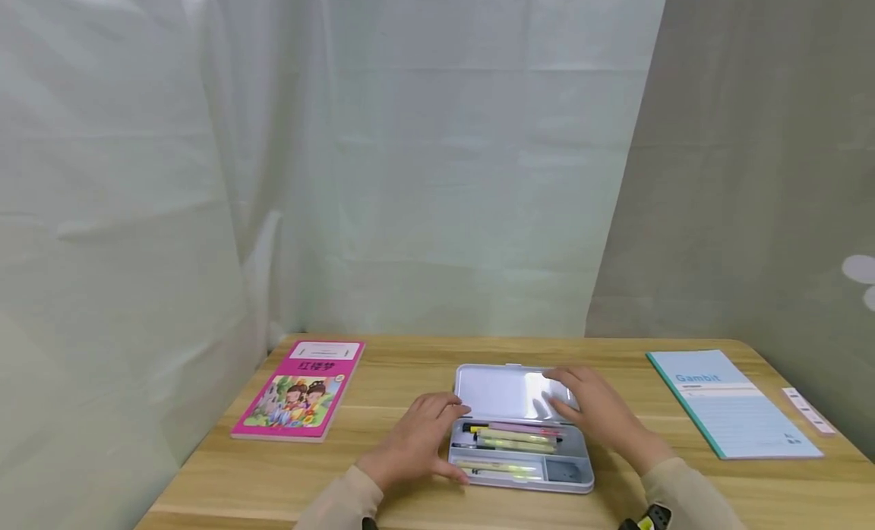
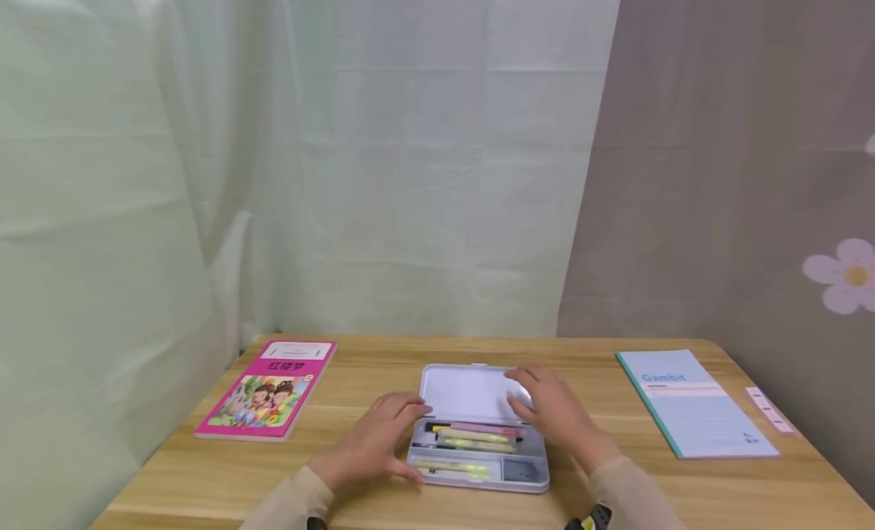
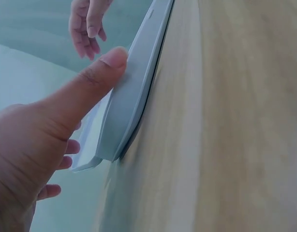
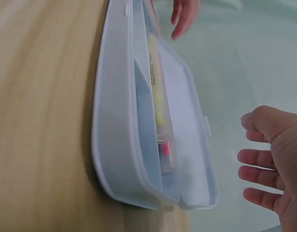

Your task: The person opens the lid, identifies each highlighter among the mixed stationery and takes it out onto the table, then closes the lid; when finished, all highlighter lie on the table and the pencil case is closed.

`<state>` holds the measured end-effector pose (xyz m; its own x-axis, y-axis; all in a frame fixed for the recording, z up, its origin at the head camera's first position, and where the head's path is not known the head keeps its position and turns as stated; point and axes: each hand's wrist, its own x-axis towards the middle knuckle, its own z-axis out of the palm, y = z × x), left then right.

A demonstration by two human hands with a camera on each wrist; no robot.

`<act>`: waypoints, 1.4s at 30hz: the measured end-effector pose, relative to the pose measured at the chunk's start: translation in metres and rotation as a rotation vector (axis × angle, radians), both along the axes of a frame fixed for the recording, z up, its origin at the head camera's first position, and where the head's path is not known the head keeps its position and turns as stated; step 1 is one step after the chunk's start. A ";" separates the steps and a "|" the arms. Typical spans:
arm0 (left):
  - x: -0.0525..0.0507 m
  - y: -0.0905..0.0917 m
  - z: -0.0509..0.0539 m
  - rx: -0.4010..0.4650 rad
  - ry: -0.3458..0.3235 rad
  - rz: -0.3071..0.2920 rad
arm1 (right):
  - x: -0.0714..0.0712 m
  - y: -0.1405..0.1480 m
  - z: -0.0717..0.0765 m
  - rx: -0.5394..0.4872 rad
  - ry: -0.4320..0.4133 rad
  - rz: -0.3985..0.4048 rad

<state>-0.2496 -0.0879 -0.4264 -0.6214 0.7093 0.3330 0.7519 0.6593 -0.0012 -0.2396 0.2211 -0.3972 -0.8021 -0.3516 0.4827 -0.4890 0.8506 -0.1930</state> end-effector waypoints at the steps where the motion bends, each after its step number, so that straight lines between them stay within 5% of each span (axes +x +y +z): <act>1: -0.001 0.000 -0.001 0.000 0.002 -0.007 | 0.003 0.001 -0.001 -0.005 -0.003 0.002; 10: 0.000 0.000 -0.010 -0.013 -0.048 0.007 | 0.023 0.006 -0.017 -0.059 0.023 0.032; 21: -0.003 0.007 -0.009 0.042 -0.149 0.006 | 0.031 0.011 -0.017 -0.166 -0.061 0.066; 33: -0.005 0.001 -0.010 0.077 -0.211 0.031 | 0.024 0.011 -0.012 -0.126 -0.128 0.111; 42: -0.004 -0.001 -0.015 0.068 -0.237 0.041 | 0.021 0.011 -0.021 0.001 -0.108 0.103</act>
<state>-0.2533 -0.0885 -0.4417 -0.7158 0.6626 0.2204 0.6983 0.6820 0.2174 -0.2185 0.2319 -0.4185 -0.8090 -0.4350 0.3953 -0.5501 0.7973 -0.2485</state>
